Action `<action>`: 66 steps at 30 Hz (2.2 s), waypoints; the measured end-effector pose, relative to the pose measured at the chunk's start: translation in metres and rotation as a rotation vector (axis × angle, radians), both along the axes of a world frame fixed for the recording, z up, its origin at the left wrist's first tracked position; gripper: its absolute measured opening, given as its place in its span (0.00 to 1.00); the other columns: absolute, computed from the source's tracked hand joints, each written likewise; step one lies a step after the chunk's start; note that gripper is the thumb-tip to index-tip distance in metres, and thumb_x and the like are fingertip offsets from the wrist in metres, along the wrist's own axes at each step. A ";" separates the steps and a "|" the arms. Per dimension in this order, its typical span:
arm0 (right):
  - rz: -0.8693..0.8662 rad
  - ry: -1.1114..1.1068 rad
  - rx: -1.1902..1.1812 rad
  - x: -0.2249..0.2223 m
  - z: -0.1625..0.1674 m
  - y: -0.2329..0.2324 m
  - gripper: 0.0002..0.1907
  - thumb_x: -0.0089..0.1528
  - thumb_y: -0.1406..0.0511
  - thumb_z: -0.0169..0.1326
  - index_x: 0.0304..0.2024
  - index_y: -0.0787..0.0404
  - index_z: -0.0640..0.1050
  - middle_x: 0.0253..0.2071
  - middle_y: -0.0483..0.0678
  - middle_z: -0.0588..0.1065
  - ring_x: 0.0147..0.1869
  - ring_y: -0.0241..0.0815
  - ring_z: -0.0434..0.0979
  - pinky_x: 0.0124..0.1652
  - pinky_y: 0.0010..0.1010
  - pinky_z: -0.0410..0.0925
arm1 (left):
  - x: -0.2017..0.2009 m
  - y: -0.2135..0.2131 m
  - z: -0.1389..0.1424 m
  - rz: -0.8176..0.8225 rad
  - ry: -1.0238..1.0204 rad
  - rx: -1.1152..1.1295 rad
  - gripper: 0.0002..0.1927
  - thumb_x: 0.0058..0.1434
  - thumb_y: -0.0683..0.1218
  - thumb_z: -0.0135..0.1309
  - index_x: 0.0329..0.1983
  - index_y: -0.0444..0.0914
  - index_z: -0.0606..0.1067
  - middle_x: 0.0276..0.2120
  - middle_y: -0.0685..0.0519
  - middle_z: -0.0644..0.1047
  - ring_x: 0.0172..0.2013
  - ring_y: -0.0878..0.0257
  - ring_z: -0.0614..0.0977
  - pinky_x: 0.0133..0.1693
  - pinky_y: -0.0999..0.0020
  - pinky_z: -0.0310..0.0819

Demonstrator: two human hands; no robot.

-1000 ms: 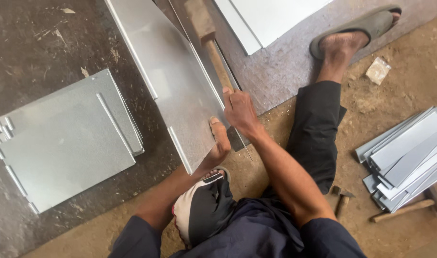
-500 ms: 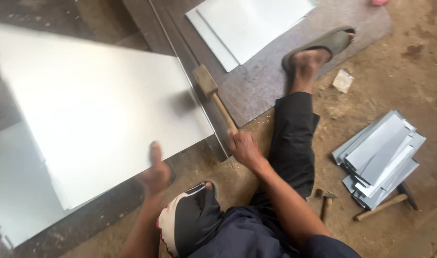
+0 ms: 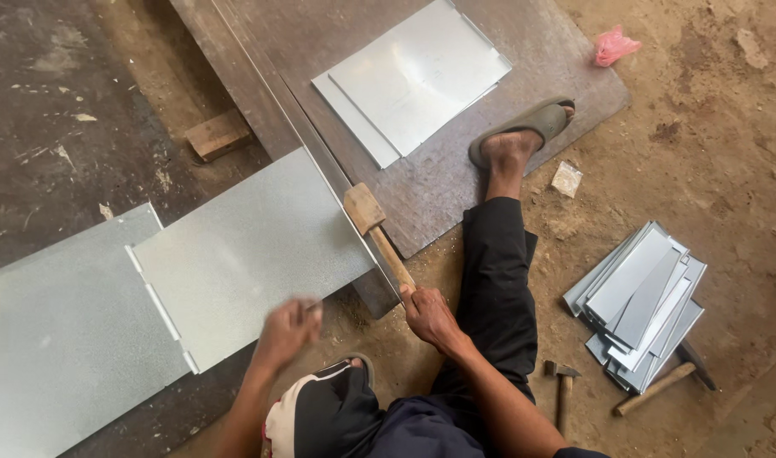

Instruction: The person sits on the ground and bends the edges of flat galvanized sheet metal panels using a wooden mallet against a metal edge on a low bench. They occasionally lift and reposition panels, pull a thin wire across a panel, and place finished panels onto a stack beside them.

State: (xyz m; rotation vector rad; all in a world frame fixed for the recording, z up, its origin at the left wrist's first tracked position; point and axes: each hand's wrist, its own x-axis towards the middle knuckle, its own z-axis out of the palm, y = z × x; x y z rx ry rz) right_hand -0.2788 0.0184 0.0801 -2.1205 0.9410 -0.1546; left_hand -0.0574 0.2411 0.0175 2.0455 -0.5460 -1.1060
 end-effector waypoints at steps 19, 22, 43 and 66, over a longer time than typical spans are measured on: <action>0.055 -0.150 -0.116 0.103 0.021 -0.027 0.25 0.70 0.62 0.46 0.21 0.72 0.71 0.29 0.68 0.71 0.25 0.64 0.72 0.29 0.52 0.62 | 0.119 -0.198 0.084 -0.503 -0.734 0.518 0.80 0.35 0.75 0.70 0.79 0.36 0.39 0.78 0.45 0.35 0.76 0.44 0.38 0.68 0.27 0.40; 0.093 -0.107 -0.172 0.114 0.015 -0.033 0.24 0.70 0.63 0.46 0.21 0.70 0.72 0.27 0.67 0.72 0.25 0.64 0.72 0.30 0.51 0.63 | 0.127 -0.197 0.090 -0.445 -0.656 0.477 0.79 0.34 0.69 0.75 0.79 0.38 0.39 0.78 0.46 0.35 0.76 0.44 0.38 0.67 0.26 0.41; 0.088 -0.247 -0.157 0.196 0.009 -0.074 0.26 0.73 0.63 0.44 0.21 0.72 0.68 0.18 0.64 0.63 0.18 0.52 0.61 0.23 0.45 0.57 | 0.146 -0.207 0.117 -0.493 -0.692 0.541 0.74 0.37 0.63 0.77 0.77 0.32 0.45 0.78 0.45 0.39 0.75 0.40 0.41 0.66 0.24 0.43; 0.121 -0.202 -0.194 0.054 0.020 -0.005 0.23 0.71 0.68 0.45 0.20 0.71 0.67 0.19 0.59 0.64 0.20 0.49 0.64 0.25 0.43 0.56 | 0.126 -0.193 0.088 -0.480 -0.793 0.504 0.78 0.34 0.68 0.75 0.78 0.29 0.45 0.77 0.42 0.40 0.75 0.38 0.41 0.64 0.18 0.42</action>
